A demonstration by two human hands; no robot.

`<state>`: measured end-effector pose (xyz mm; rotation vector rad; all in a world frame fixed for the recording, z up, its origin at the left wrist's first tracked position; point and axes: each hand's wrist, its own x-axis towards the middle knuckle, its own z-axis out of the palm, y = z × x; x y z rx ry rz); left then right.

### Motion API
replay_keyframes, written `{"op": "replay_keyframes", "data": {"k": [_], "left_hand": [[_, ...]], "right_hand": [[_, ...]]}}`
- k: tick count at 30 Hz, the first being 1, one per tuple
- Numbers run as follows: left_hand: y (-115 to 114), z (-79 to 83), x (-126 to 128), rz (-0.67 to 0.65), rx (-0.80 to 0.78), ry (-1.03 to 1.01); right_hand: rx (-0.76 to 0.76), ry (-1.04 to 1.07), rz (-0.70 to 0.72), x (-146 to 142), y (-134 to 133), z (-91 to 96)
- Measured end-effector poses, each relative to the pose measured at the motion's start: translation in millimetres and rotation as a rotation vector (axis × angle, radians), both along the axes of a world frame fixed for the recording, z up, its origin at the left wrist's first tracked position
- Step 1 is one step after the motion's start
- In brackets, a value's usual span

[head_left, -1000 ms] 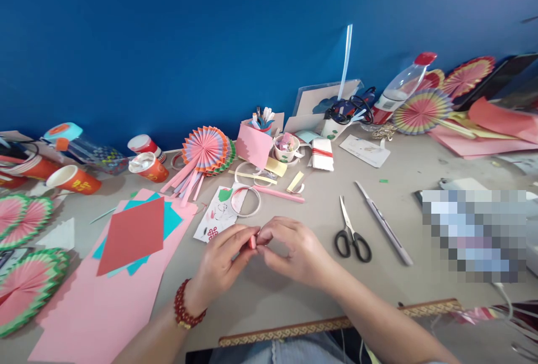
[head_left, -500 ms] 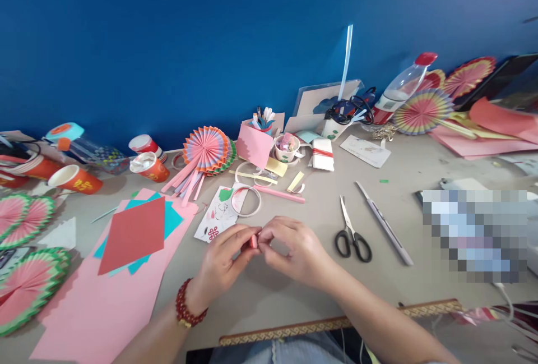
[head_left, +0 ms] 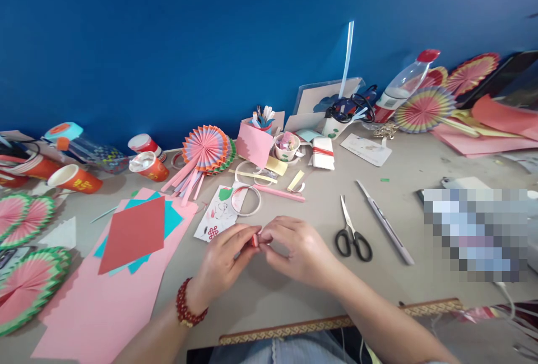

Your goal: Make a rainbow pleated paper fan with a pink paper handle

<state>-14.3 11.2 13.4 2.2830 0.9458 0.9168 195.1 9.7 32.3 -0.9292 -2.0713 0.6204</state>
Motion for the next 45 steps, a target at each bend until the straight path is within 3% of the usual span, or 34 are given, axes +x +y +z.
{"op": "replay_keyframes", "data": {"k": [8,13,17,20,37,45], "left_hand": [[-1.0,2.1,1.4,-0.006,-0.012,0.002],[-1.5,2.7,1.2,0.004,-0.045,-0.061],[-1.2,1.6,0.3,0.045,-0.068,-0.109],[-1.0,1.0,0.1,0.041,-0.074,-0.110],[-1.8,2.7,2.6,-0.030,-0.107,-0.075],[-0.9,1.8,2.2,-0.012,-0.115,-0.091]], "right_hand": [[0.003,0.004,0.009,-0.9,-0.1,1.2],[-0.069,0.143,0.032,-2.1,0.9,2.3],[-0.157,0.217,-0.032,-0.2,0.6,3.0],[-0.190,0.192,-0.012,0.0,-0.1,5.2],[-0.066,0.044,-0.015,-1.5,-0.8,4.3],[-0.148,0.036,-0.002,0.6,-0.2,7.1]]}}
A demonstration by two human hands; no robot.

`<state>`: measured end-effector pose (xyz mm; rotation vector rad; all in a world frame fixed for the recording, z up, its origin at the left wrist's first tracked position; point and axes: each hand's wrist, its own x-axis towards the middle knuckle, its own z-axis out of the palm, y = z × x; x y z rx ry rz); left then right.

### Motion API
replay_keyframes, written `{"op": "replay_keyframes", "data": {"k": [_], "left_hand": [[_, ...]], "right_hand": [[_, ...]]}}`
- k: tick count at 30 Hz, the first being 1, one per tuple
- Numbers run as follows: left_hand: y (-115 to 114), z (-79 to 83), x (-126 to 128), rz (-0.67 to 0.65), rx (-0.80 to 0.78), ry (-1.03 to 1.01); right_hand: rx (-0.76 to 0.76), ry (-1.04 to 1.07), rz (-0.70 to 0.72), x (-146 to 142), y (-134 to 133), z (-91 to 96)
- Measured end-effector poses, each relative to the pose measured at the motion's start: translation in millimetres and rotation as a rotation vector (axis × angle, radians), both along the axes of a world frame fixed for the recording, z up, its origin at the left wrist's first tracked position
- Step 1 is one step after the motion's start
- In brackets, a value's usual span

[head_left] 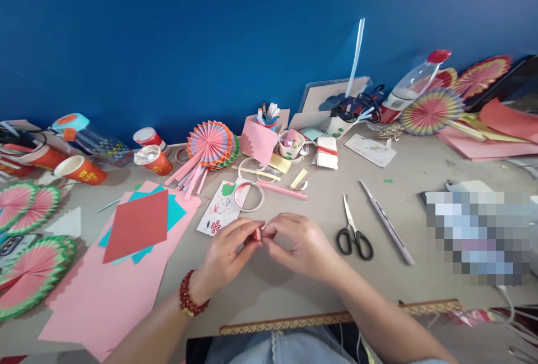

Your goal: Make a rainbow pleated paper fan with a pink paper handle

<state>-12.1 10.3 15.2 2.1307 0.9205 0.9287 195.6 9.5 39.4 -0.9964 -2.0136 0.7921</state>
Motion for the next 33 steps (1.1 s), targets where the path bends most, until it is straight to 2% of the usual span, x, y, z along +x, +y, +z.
{"op": "replay_keyframes", "data": {"k": [8,13,16,21,25,28,33], "left_hand": [[-1.2,0.9,1.3,0.000,0.015,0.065],[-0.7,0.4,1.6,-0.015,-0.009,0.089],[-0.7,0.3,2.3,-0.022,-0.017,0.078],[-1.2,0.8,3.2,0.011,-0.056,0.000],[-1.1,0.5,1.1,0.080,-0.064,-0.040],[-0.6,-0.4,-0.4,0.105,-0.062,-0.041],[-0.1,-2.3,0.5,0.058,-0.053,-0.019]], "right_hand": [[0.077,-0.101,-0.013,1.9,-0.4,-2.9],[0.065,-0.145,0.006,2.4,0.1,-1.0],[0.041,-0.110,0.018,1.4,0.5,-0.7],[-0.051,0.072,0.025,-1.0,1.6,-2.4],[-0.111,0.140,-0.044,-1.0,1.6,-3.7],[-0.142,0.132,-0.063,-0.6,0.9,-2.5],[-0.068,0.017,-0.015,0.2,0.5,1.1]]}}
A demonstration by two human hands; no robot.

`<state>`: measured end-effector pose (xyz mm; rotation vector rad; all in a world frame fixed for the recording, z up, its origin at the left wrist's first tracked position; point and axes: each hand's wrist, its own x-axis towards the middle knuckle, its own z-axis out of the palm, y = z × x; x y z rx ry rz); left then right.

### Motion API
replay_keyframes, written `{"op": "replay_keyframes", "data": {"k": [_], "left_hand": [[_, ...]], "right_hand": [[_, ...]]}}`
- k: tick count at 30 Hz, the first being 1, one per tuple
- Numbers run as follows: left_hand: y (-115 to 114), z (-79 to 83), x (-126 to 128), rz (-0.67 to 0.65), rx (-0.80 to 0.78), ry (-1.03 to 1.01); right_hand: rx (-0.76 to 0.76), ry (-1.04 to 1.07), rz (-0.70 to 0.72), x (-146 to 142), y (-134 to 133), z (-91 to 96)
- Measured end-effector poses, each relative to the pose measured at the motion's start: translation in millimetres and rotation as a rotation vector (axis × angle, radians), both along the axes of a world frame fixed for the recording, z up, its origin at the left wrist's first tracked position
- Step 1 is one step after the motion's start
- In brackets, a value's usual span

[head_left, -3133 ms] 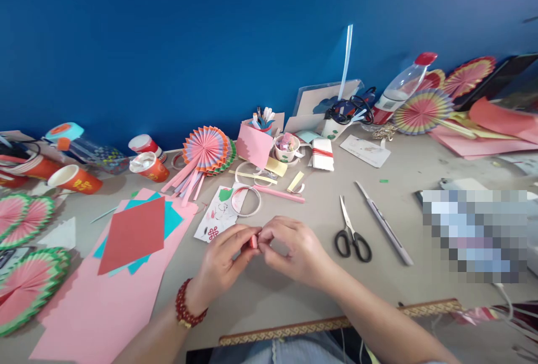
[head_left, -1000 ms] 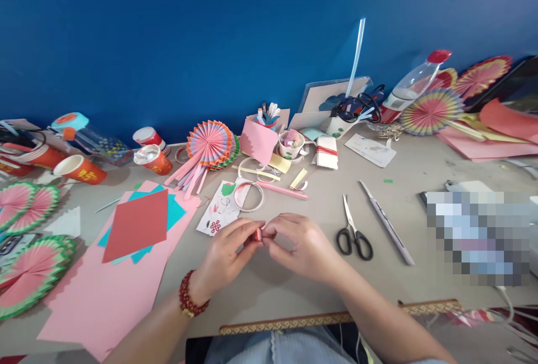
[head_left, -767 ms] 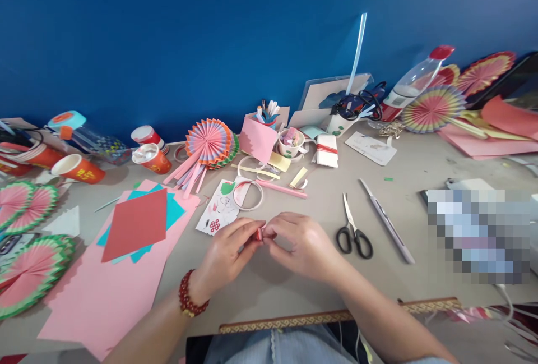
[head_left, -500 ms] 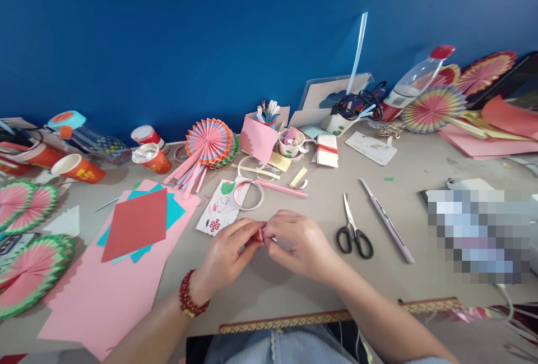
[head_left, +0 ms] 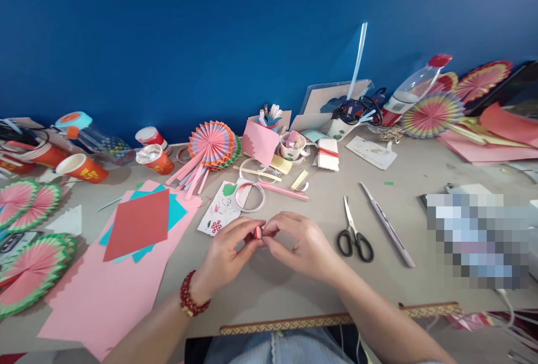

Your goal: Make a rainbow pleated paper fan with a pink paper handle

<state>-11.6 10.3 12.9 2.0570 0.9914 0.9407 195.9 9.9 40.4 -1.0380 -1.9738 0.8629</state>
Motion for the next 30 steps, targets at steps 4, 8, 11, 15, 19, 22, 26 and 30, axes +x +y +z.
{"op": "replay_keyframes", "data": {"k": [4,8,11,15,19,22,26,30], "left_hand": [[0,0.3,1,-0.028,-0.004,0.004],[0,1.5,2,-0.042,-0.009,0.019],[0,2.3,2,-0.050,-0.004,0.028],[-1,3.8,3,-0.059,-0.007,0.025],[-1,4.5,4,-0.038,-0.036,-0.004],[-2,3.6,4,0.002,-0.084,-0.056],[-2,-0.7,3,0.050,-0.225,-0.229],[1,-7.0,0,0.088,-0.373,-0.508]], "right_hand": [[0.032,-0.058,0.005,1,0,0.6],[0.068,-0.083,-0.002,1,0,-0.3],[0.074,-0.092,-0.007,0,-1,-0.8],[0.060,-0.069,-0.002,-1,0,-0.7],[0.003,0.015,0.009,-1,1,-1.0],[-0.072,0.074,-0.032,-1,1,-2.7],[-0.121,0.154,-0.097,-2,1,-5.4],[-0.067,0.216,-0.150,0,5,-4.9]]}}
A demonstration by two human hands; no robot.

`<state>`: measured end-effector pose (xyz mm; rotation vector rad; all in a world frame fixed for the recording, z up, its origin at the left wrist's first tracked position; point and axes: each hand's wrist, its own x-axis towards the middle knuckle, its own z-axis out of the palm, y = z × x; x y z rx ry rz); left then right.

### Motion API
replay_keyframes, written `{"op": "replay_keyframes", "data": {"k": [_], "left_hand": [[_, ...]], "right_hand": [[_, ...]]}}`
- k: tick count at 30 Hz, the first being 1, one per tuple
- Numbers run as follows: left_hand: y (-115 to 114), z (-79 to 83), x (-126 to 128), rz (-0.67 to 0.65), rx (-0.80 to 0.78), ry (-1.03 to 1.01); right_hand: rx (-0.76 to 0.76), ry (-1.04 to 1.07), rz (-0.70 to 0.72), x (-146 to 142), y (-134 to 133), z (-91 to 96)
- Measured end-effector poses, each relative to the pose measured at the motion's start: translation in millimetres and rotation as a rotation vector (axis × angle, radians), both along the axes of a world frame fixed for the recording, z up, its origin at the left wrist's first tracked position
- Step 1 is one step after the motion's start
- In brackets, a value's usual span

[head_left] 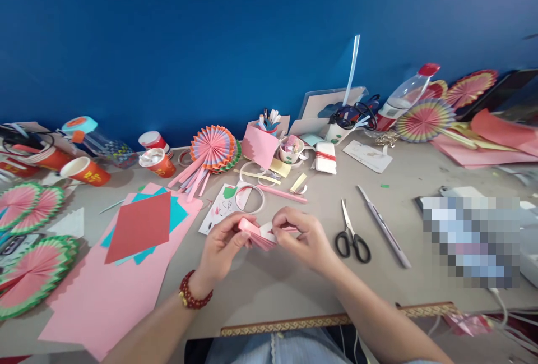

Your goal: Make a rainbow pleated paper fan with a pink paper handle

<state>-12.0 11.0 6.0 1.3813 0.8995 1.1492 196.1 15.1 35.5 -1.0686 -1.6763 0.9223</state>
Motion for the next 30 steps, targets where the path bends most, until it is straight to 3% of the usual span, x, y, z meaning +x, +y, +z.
{"op": "replay_keyframes", "data": {"k": [4,7,8,11,13,16,19,21,25,30], "left_hand": [[8,-0.5,-6,0.118,-0.060,-0.228],[13,4.0,-11,0.151,-0.050,-0.278],[14,5.8,-12,0.157,-0.043,-0.275],[14,9.4,-15,0.169,-0.036,-0.240],[13,8.9,-15,0.171,-0.039,-0.217],[11,4.4,-14,0.162,-0.048,-0.194],[11,-0.4,-13,0.151,-0.037,-0.170],[10,-1.2,-13,0.149,-0.020,-0.149],[10,2.4,-13,0.121,0.027,-0.115],[8,6.0,-11,0.055,0.043,-0.132]], "right_hand": [[0.032,0.017,-0.157,18,6,4.1],[0.049,-0.086,-0.349,46,9,4.3],[0.056,-0.184,-0.425,58,9,3.0],[0.031,-0.741,-0.587,93,9,-3.4],[0.090,-0.958,-0.543,106,8,-6.9],[0.235,-0.965,-0.438,94,7,-9.4],[0.215,-0.879,-0.106,53,7,-15.0],[0.140,-0.956,0.097,25,9,-22.4],[0.113,-1.029,0.135,-2,14,-37.5],[0.109,-0.953,0.118,4,13,-43.7]]}}
